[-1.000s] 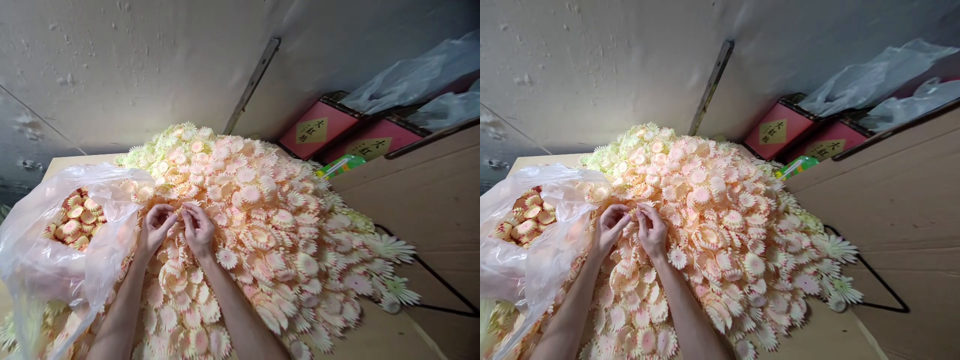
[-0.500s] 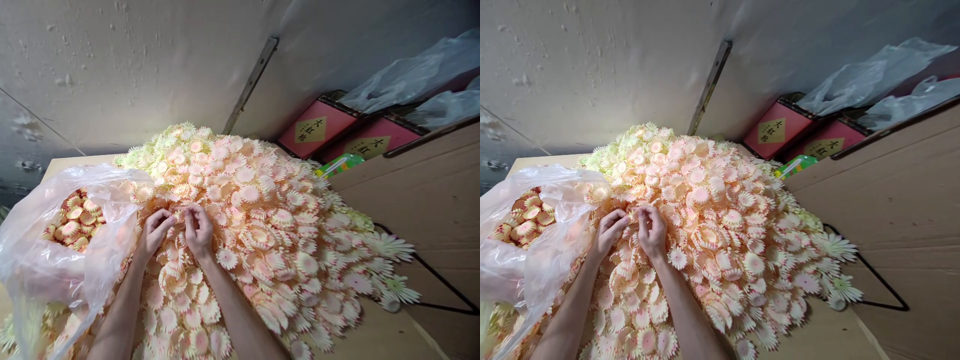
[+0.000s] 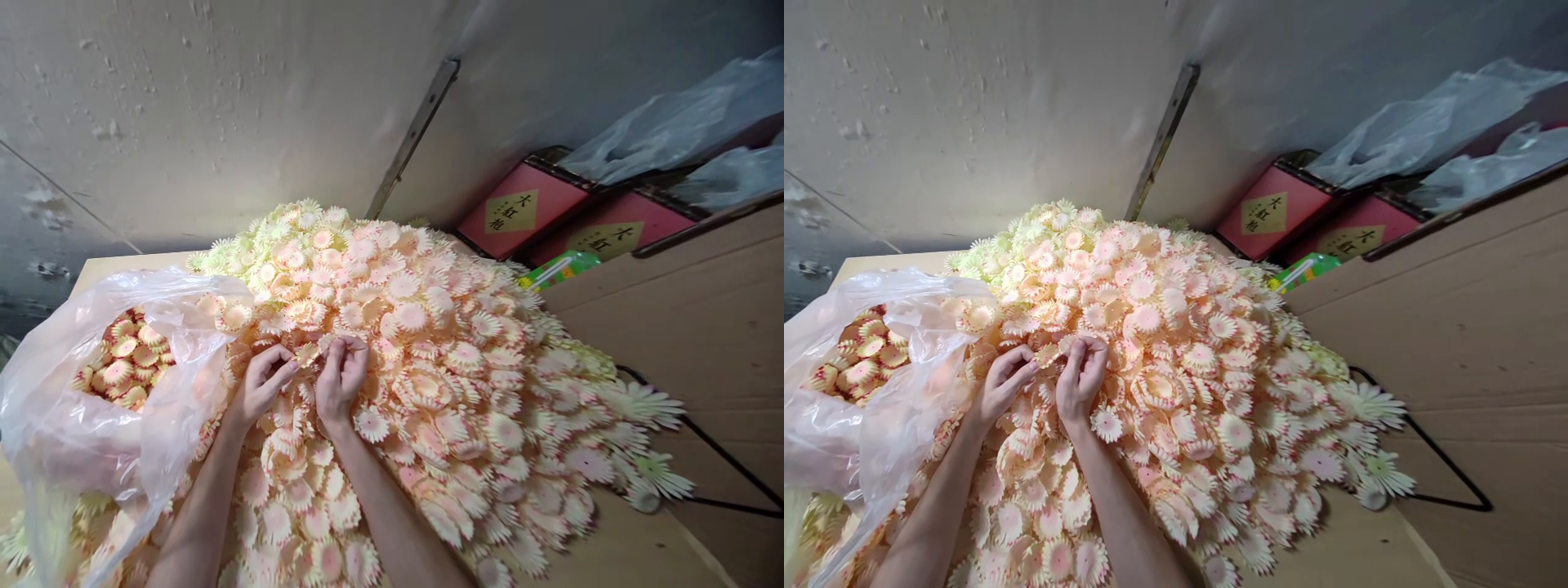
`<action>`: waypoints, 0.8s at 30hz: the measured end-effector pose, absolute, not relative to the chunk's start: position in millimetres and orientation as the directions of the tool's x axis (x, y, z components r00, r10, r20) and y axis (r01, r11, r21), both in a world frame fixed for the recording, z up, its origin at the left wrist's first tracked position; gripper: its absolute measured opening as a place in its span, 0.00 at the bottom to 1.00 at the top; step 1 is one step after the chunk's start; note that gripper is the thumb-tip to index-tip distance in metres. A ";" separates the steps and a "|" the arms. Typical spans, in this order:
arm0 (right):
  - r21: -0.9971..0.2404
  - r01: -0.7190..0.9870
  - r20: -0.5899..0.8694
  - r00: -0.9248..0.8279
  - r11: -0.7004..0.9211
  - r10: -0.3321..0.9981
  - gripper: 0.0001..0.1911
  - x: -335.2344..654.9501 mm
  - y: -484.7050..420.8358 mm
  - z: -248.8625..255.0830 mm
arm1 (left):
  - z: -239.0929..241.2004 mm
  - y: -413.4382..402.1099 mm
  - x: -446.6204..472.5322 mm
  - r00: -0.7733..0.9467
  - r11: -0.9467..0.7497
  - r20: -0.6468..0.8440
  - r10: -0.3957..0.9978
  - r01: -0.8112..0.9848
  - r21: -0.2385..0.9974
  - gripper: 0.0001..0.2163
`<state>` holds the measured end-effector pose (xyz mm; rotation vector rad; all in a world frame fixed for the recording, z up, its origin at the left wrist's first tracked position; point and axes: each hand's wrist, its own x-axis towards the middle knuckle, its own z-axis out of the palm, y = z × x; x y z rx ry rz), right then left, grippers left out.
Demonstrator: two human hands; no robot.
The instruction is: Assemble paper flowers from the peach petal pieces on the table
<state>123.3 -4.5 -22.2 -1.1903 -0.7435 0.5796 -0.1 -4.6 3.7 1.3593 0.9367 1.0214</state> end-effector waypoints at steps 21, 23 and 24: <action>-0.914 0.150 0.399 0.493 0.376 0.773 0.14 133.9 -8.1 -19.5 | 4.6 -3.2 -7.5 0.100 -0.019 0.032 0.994 -0.129 0.991 0.14; -0.897 0.180 0.441 0.380 0.403 0.813 0.14 134.3 -10.4 -19.0 | 5.2 -3.5 -7.2 0.129 -0.013 0.027 0.991 -0.110 0.994 0.14; -0.898 0.174 0.440 0.332 0.404 0.835 0.15 134.2 -11.0 -18.2 | 5.2 -3.6 -7.2 0.148 -0.014 0.028 0.989 -0.096 0.995 0.15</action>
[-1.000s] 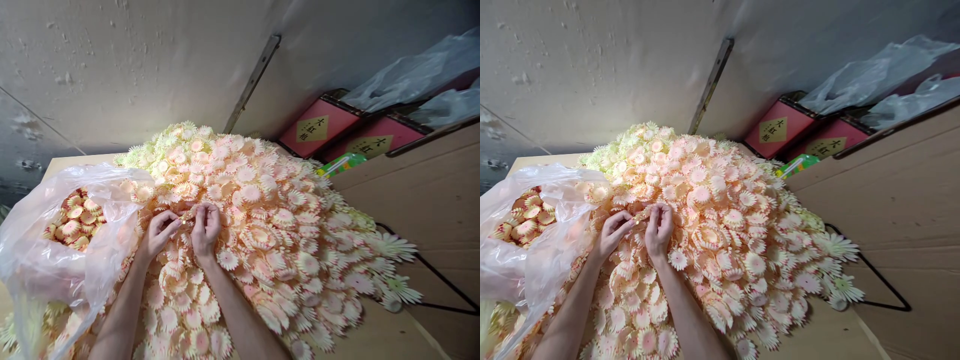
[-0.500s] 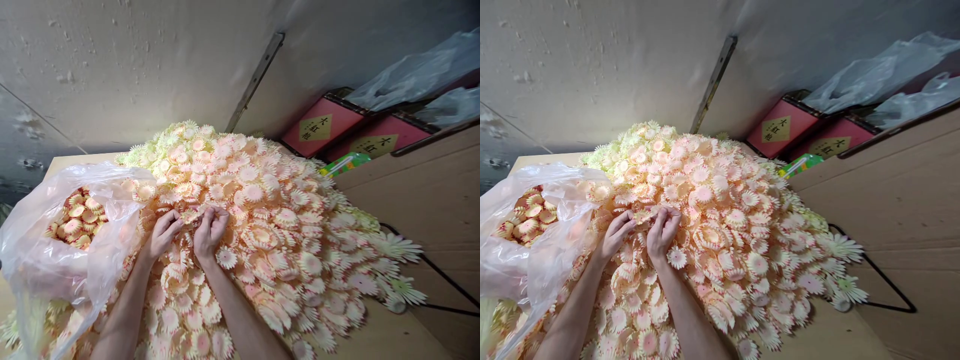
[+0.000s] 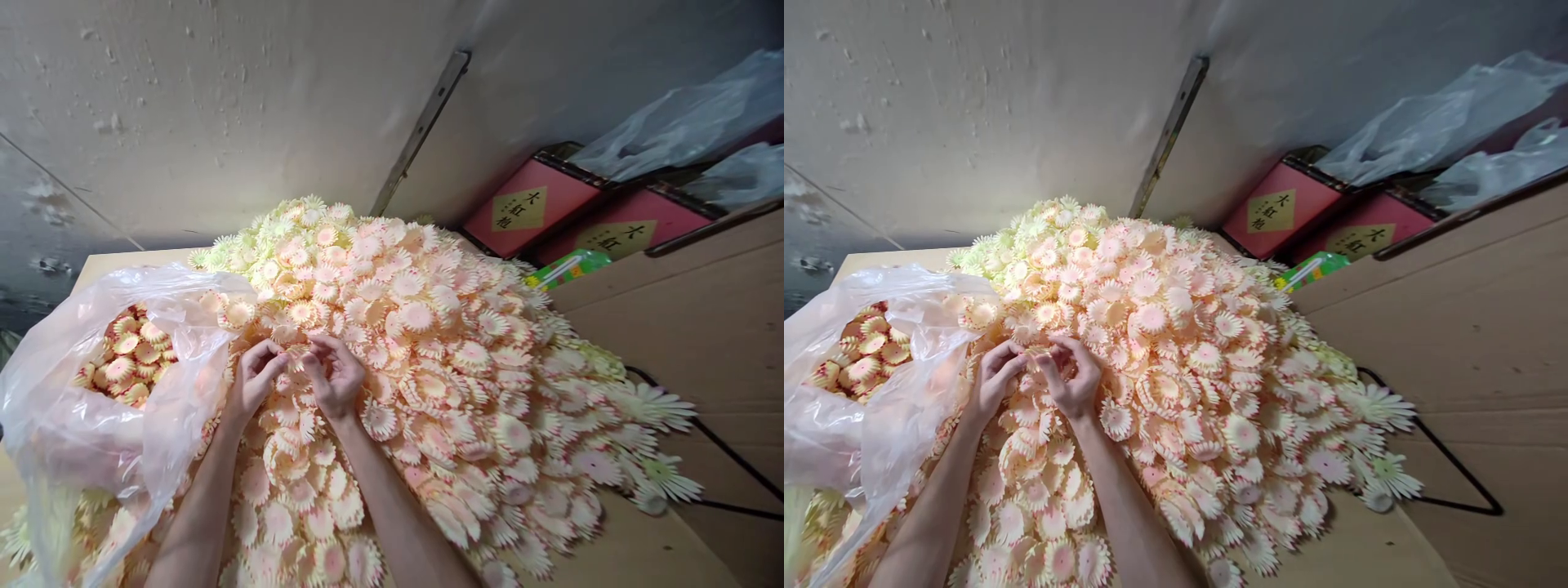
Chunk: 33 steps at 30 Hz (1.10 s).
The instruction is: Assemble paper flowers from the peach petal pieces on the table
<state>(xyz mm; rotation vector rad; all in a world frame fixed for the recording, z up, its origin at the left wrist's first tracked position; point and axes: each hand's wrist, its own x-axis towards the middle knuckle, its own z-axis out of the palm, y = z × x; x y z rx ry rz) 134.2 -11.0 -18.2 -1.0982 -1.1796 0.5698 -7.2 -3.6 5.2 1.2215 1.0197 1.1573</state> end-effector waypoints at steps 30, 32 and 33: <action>-0.968 0.014 0.248 0.172 0.250 0.953 0.11 131.4 -5.0 -15.5 | 0.8 -0.6 -3.1 0.071 -0.012 0.016 0.997 -0.067 0.998 0.16; -0.963 -0.019 0.263 0.154 0.269 0.952 0.12 131.8 -4.4 -15.5 | 2.9 -0.2 -3.7 0.046 -0.032 0.035 0.998 -0.061 0.998 0.16; -0.961 -0.040 0.266 0.154 0.275 0.951 0.12 132.1 -4.0 -15.1 | 3.8 -0.1 -3.8 0.041 -0.037 0.039 0.998 -0.053 0.998 0.16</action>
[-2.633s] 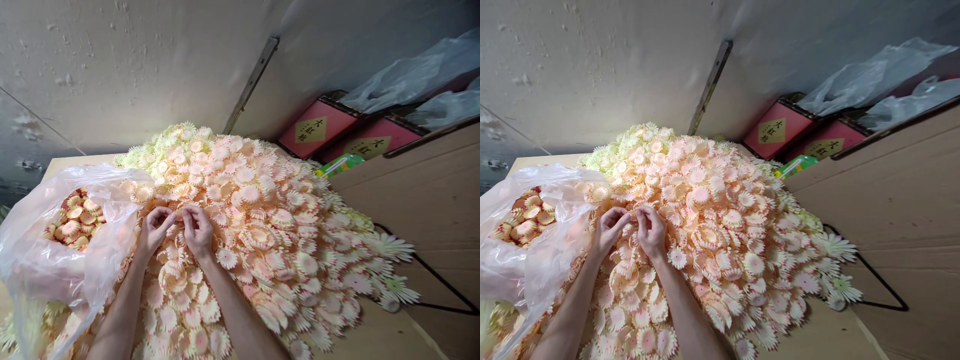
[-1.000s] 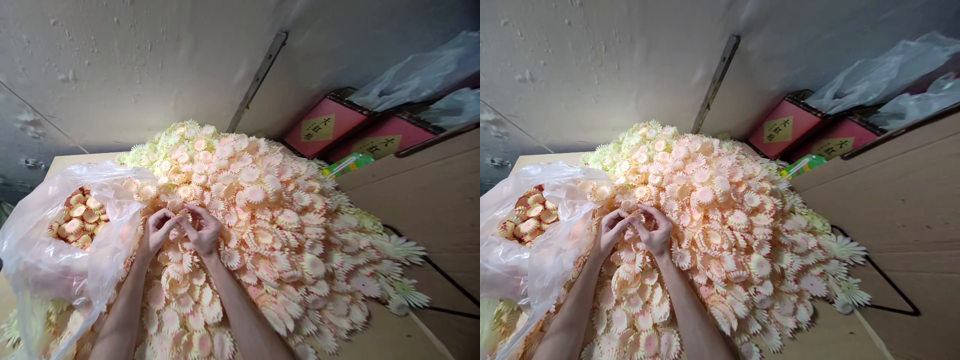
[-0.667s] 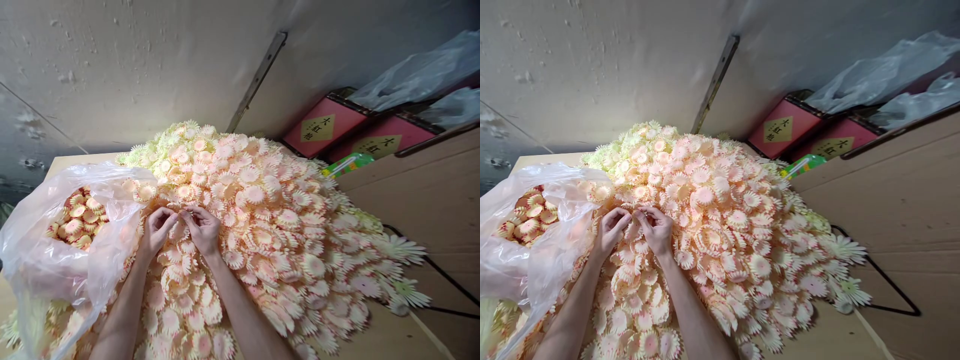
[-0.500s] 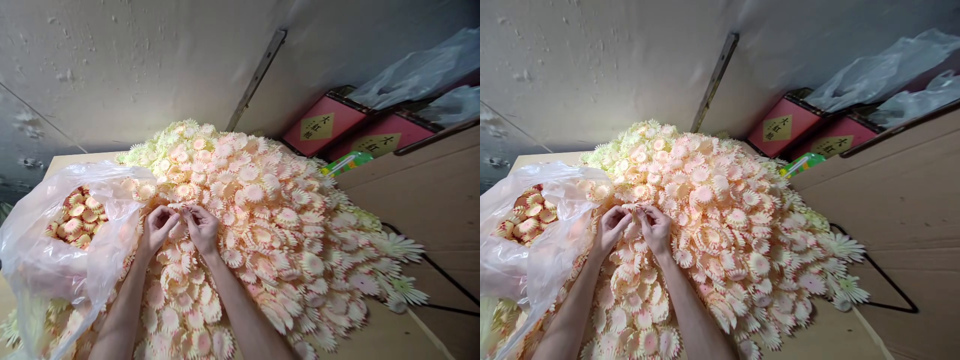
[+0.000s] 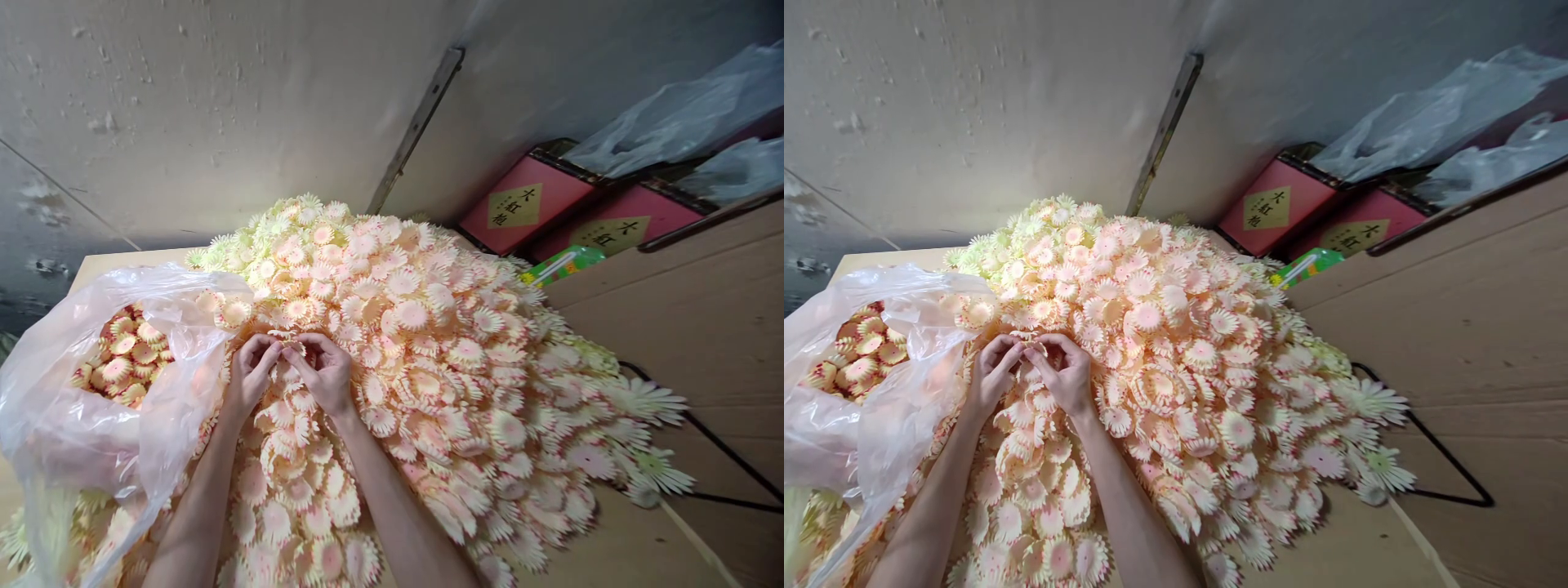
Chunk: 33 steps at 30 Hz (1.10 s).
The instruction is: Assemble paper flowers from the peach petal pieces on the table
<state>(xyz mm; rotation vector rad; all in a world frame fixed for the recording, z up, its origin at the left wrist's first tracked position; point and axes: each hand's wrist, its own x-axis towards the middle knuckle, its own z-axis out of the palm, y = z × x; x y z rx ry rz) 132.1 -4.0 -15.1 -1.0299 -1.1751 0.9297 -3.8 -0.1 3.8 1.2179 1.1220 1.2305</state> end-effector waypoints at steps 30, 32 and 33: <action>-0.958 0.084 0.284 0.399 0.273 0.872 0.10 127.0 -3.2 -22.5 | -5.4 -2.5 -2.2 0.179 -0.026 0.022 0.984 0.019 0.999 0.18; -0.960 0.067 0.273 0.449 0.273 0.851 0.11 125.0 -2.9 -23.4 | -5.3 -3.2 -1.5 0.212 -0.027 0.020 0.977 0.030 0.999 0.18; -0.960 0.058 0.268 0.478 0.274 0.837 0.12 124.2 -2.7 -23.2 | -4.9 -3.5 -1.3 0.229 -0.028 0.019 0.973 0.035 0.999 0.18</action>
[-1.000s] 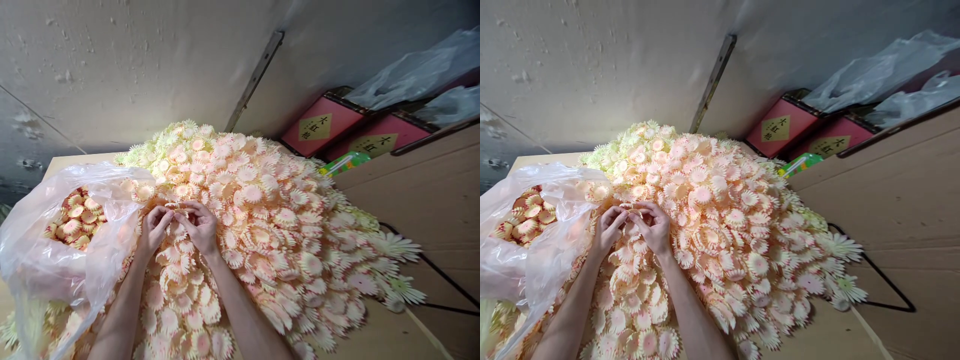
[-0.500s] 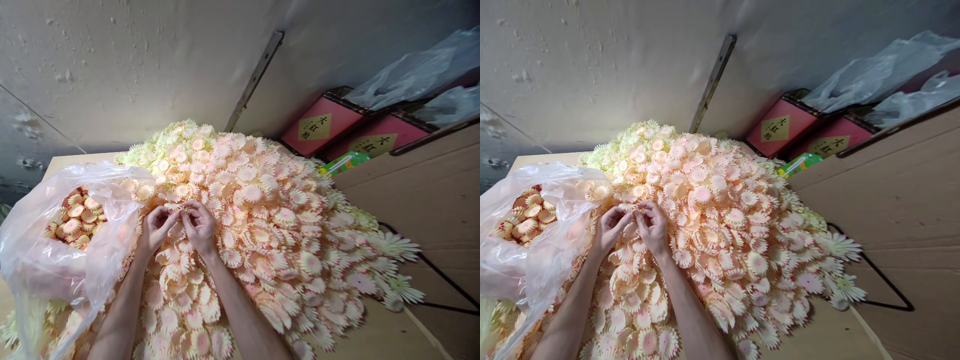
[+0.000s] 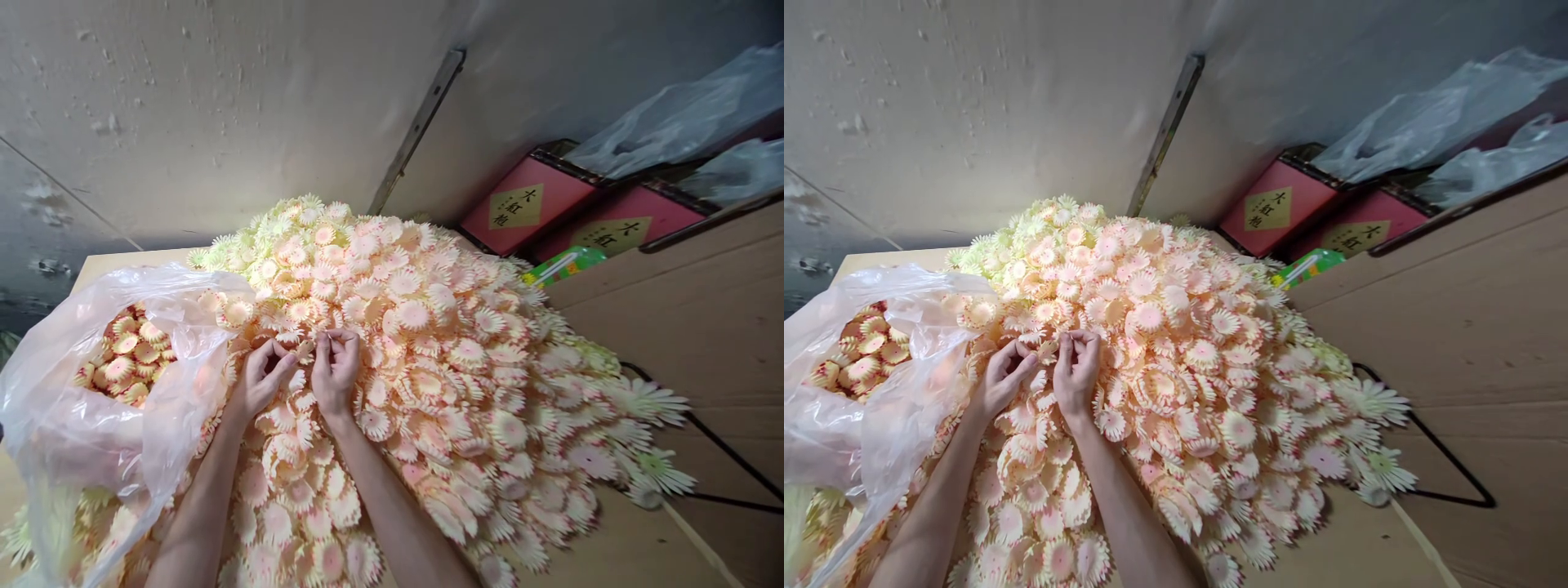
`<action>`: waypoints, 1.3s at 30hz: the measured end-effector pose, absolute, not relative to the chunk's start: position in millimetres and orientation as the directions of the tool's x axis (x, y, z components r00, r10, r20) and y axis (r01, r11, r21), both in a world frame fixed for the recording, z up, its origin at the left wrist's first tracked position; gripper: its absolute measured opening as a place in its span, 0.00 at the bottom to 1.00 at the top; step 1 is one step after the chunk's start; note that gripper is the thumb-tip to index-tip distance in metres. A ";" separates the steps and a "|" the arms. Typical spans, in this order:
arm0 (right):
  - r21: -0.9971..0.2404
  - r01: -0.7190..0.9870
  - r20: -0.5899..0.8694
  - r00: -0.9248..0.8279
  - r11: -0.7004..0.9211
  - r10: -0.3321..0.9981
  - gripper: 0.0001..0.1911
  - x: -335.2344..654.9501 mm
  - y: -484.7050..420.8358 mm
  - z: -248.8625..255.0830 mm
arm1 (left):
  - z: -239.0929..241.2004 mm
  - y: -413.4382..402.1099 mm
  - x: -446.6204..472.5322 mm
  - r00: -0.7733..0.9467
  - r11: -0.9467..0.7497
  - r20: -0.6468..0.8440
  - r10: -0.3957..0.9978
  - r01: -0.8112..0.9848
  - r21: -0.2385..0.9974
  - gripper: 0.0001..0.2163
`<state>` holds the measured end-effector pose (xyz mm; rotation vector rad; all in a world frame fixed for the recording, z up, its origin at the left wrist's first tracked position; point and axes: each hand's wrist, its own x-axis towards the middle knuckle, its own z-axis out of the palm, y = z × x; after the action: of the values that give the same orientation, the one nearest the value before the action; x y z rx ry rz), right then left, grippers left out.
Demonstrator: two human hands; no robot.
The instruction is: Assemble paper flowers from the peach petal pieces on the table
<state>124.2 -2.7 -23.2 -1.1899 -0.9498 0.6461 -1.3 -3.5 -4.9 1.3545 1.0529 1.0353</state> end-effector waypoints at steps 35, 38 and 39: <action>-0.969 0.043 0.248 0.194 0.244 0.949 0.13 138.8 -5.4 -7.9 | 11.6 -1.3 -0.6 0.037 0.009 -0.006 0.999 -0.093 0.996 0.18; -0.968 0.034 0.250 0.176 0.248 0.952 0.12 139.0 -5.7 -8.6 | 8.9 -0.7 -0.6 0.076 0.017 -0.009 0.997 -0.104 0.994 0.19; -0.968 0.034 0.253 0.166 0.250 0.953 0.12 138.8 -5.7 -9.0 | 7.2 -0.2 -0.8 0.089 0.015 -0.007 0.996 -0.097 0.995 0.19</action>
<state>138.8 -5.7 -9.0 -1.1047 -1.2033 0.8936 -0.8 -0.2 7.2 1.1702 1.0780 1.1802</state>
